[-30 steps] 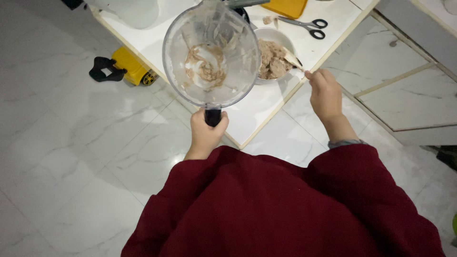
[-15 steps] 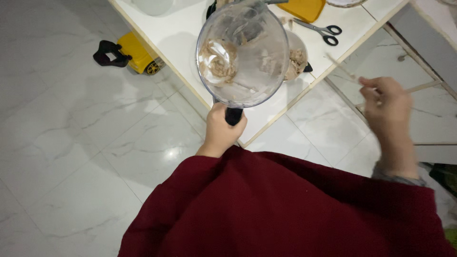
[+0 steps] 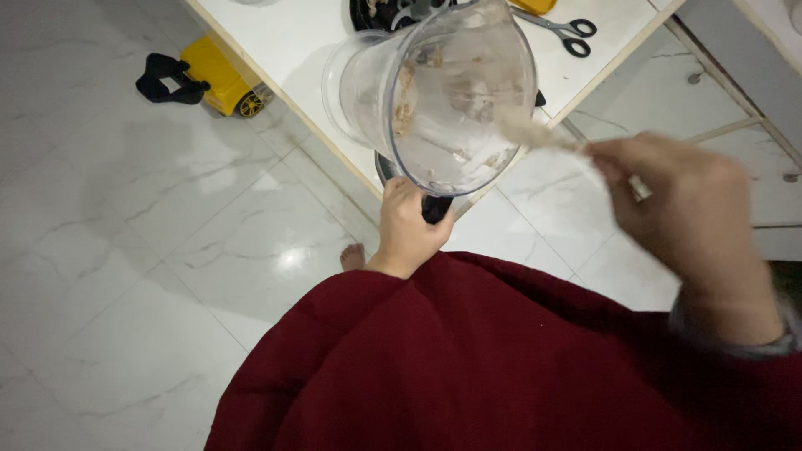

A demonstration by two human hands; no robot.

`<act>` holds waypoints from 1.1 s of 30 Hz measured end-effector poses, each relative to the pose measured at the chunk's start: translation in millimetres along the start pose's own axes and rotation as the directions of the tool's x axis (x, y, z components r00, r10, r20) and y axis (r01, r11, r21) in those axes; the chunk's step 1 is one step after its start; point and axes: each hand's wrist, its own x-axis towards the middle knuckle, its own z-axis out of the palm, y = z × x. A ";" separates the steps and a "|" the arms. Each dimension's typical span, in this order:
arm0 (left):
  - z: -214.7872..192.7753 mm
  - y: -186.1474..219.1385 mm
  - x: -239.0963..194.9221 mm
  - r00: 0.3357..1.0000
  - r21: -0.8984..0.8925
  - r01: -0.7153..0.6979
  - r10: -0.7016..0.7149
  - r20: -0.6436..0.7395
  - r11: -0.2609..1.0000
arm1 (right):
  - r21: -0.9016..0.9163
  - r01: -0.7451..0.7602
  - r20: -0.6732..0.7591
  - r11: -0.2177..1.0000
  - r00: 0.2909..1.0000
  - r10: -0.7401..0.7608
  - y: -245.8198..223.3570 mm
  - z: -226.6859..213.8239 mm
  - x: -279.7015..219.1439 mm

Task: The person scrapes a thick, beige paste from a blender jar into a metal bowl using a wooden stick. They repeatedly scrape the sides and bottom of the jar to transfer the contents.

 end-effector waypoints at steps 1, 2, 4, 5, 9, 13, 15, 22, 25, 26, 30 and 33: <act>0.9 -0.5 -0.6 1.000 0.019 0.008 -0.008 0.014 1.000 | 0.063 0.006 0.029 0.998 1.000 -0.008 -4.3 5.1 -1.5; 1.5 -1.1 -0.4 0.999 0.040 0.016 -0.018 0.027 0.999 | 0.128 0.012 0.058 0.992 0.998 -0.019 -6.6 8.8 -3.2; 1.6 -1.9 -2.3 0.998 0.049 0.027 -0.030 0.053 0.998 | 0.227 -0.060 0.109 0.972 0.993 0.036 -9.3 17.2 -6.4; 1.3 -2.0 -4.4 0.997 0.038 0.030 -0.032 0.066 0.999 | 0.275 -0.099 0.136 0.956 0.989 0.064 -10.1 21.5 -7.2; 1.5 -2.5 -6.4 0.996 0.047 0.021 -0.025 0.083 0.999 | 0.043 -0.071 0.049 0.997 0.996 0.069 -12.3 31.4 0.5; -0.5 -4.2 -10.3 0.997 0.012 -0.018 0.017 0.078 1.000 | -0.007 -0.068 0.116 0.998 0.991 0.068 -22.0 36.7 6.1; -1.7 -5.6 -13.4 0.995 -0.001 -0.030 0.030 0.097 1.000 | 0.027 -0.075 0.116 0.997 0.991 0.072 -26.0 35.5 3.7; -8.5 -14.7 -28.7 0.996 -0.017 -0.047 0.048 0.074 0.999 | -0.148 -0.118 0.455 0.982 0.874 0.173 -11.5 -1.1 13.0; -8.5 -16.8 -32.8 0.997 -0.036 -0.042 0.045 0.067 0.998 | -0.155 -0.010 0.535 0.988 0.840 0.092 -24.4 -6.3 26.9; -7.8 -17.3 -32.7 0.997 -0.042 -0.039 0.042 0.072 0.998 | -0.128 0.037 0.529 0.991 0.848 0.036 -30.8 -2.4 31.8; -8.9 -16.9 -33.5 0.995 -0.016 -0.068 0.069 0.075 0.998 | 0.045 -0.019 0.447 0.999 0.895 -0.003 -58.0 51.1 53.3; -11.6 -15.8 -34.7 0.996 -0.048 -0.024 0.028 0.083 0.999 | 0.082 -0.012 0.379 0.997 0.925 -0.020 -63.7 107.6 65.5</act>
